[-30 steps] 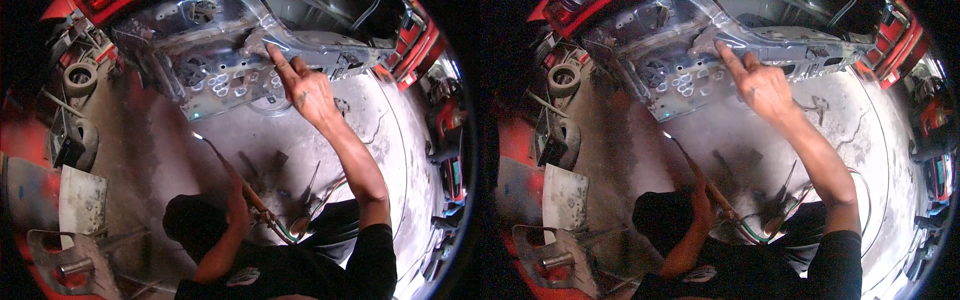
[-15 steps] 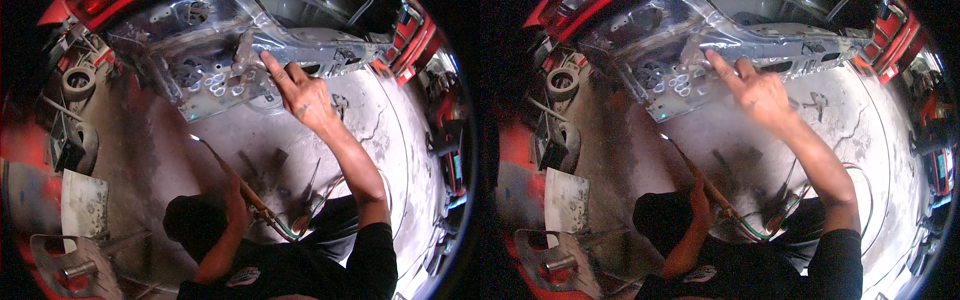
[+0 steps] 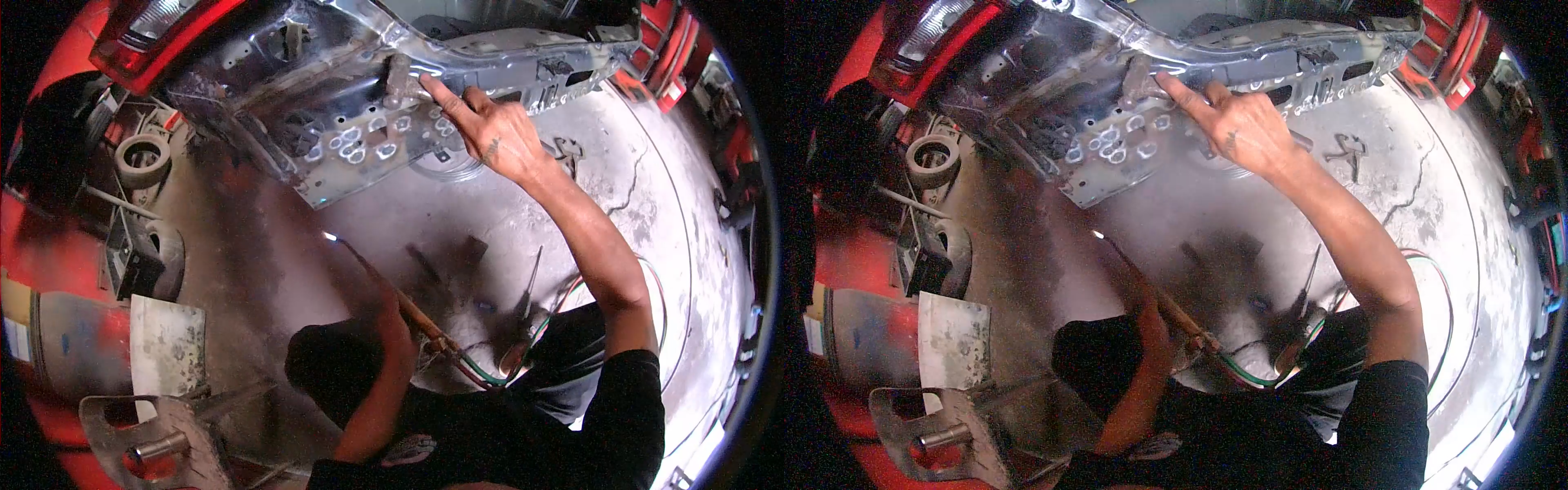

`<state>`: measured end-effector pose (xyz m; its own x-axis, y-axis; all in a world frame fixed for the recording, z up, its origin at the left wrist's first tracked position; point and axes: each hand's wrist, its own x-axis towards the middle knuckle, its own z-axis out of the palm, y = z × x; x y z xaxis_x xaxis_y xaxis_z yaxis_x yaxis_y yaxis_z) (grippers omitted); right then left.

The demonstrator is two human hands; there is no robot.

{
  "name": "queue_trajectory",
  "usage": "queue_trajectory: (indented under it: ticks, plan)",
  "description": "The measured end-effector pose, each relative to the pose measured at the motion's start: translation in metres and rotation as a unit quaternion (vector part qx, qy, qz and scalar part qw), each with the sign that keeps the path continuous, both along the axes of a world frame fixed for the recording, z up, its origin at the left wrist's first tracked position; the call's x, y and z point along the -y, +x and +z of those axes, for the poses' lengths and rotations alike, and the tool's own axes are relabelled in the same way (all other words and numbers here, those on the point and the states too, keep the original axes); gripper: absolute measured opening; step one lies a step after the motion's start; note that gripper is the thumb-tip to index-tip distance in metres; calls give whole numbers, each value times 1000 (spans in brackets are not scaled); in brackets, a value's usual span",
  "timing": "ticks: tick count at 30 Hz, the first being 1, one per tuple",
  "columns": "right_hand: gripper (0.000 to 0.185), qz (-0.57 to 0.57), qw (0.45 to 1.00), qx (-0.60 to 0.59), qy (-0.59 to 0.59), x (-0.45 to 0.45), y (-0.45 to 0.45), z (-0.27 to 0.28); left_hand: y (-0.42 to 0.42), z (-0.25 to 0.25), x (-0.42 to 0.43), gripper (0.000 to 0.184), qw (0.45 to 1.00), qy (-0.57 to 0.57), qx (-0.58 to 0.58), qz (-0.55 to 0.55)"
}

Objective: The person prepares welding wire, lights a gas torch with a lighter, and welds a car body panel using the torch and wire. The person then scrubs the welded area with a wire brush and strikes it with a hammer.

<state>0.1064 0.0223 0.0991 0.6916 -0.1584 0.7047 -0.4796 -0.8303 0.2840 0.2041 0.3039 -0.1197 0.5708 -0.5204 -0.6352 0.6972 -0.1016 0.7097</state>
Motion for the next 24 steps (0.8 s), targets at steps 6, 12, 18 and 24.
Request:
queue_trajectory:
  ticks: [6, 12, 18, 24]
  plan:
    - [87, 18, 999, -36, -1, -3, -9, 2, -8, -4, -3, 58, 1000, -18, 1, 2]
    - [80, 32, 999, 4, 17, -7, -5, 1, -15, 29, 2, 53, 1000, 4, -2, 5]
    - [83, -12, 1000, -19, 5, 0, 0, -2, -13, 7, 3, 47, 1000, -13, 13, -7]
    - [76, 11, 1000, -19, 11, -10, 5, 6, -14, -15, 2, 50, 1000, 0, 17, 8]
